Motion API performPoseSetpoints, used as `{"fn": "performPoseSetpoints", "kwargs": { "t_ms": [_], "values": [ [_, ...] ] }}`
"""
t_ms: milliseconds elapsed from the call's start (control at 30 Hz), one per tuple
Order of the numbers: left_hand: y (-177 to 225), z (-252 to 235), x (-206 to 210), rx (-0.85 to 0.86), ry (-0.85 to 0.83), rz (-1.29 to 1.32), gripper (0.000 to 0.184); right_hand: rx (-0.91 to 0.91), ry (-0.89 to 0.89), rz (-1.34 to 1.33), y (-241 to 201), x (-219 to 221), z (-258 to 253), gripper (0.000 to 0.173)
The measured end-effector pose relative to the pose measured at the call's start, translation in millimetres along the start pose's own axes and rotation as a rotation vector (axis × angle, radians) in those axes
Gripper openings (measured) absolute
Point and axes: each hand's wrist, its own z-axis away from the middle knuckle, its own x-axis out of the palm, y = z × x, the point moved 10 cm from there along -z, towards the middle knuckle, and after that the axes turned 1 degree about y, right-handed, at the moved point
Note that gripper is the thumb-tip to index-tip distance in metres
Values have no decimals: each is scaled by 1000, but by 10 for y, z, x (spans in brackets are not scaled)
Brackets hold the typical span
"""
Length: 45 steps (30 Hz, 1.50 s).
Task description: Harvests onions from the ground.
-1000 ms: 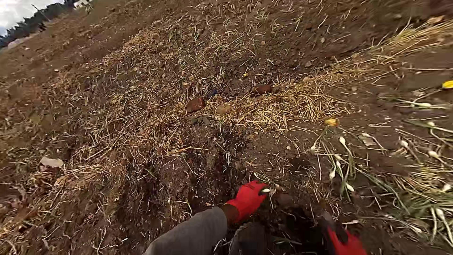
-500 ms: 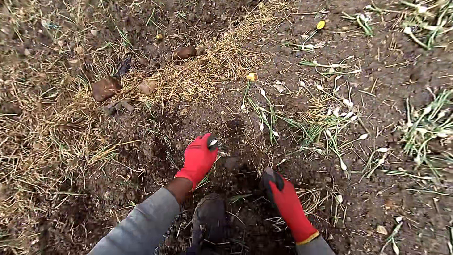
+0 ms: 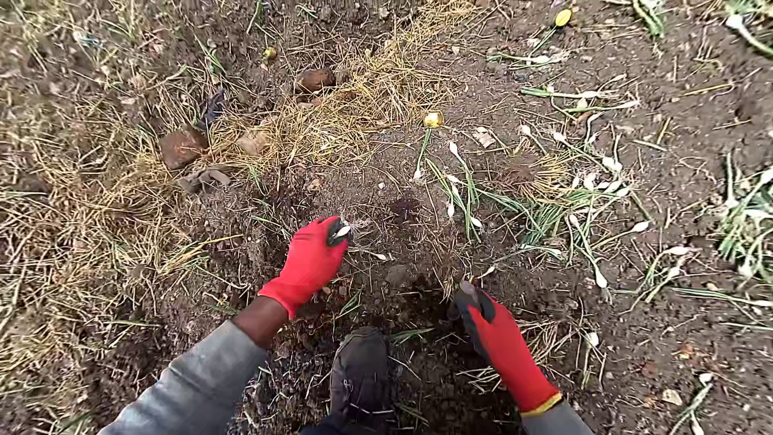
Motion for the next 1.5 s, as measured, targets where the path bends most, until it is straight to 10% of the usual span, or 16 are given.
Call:
{"fn": "performPoseSetpoints", "kwargs": {
  "t_ms": [400,600,667,733,800,900,1067,1267,1500],
  "values": [
    [-366,-183,589,-67,-354,-168,24,48,-58,30,-209,-31,-19,52],
    [-437,-33,690,-125,-408,-18,15,-473,20,-583,-2018,-1201,463,34],
    [-325,-49,569,-82,-371,-11,15,-769,51,-484,-2593,-1469,766,31],
    [-152,-152,398,8,-302,-12,10,-655,224,-168,-2781,-1327,743,22],
    [55,-327,157,67,-204,-60,9,-468,192,-32,-2479,-642,268,15],
    [346,-481,152,84,-155,-218,11,-207,59,8,-1473,615,-464,51],
    [270,-191,1743,-16,-606,-299,31,-164,135,-171,-1346,-108,-9,52],
    [-41,-206,942,-65,-329,-138,42,-55,-98,130,-810,266,-269,57],
    [-447,1,480,-88,-248,41,27,-584,36,-478,-2847,-979,159,27]
  ]
}}
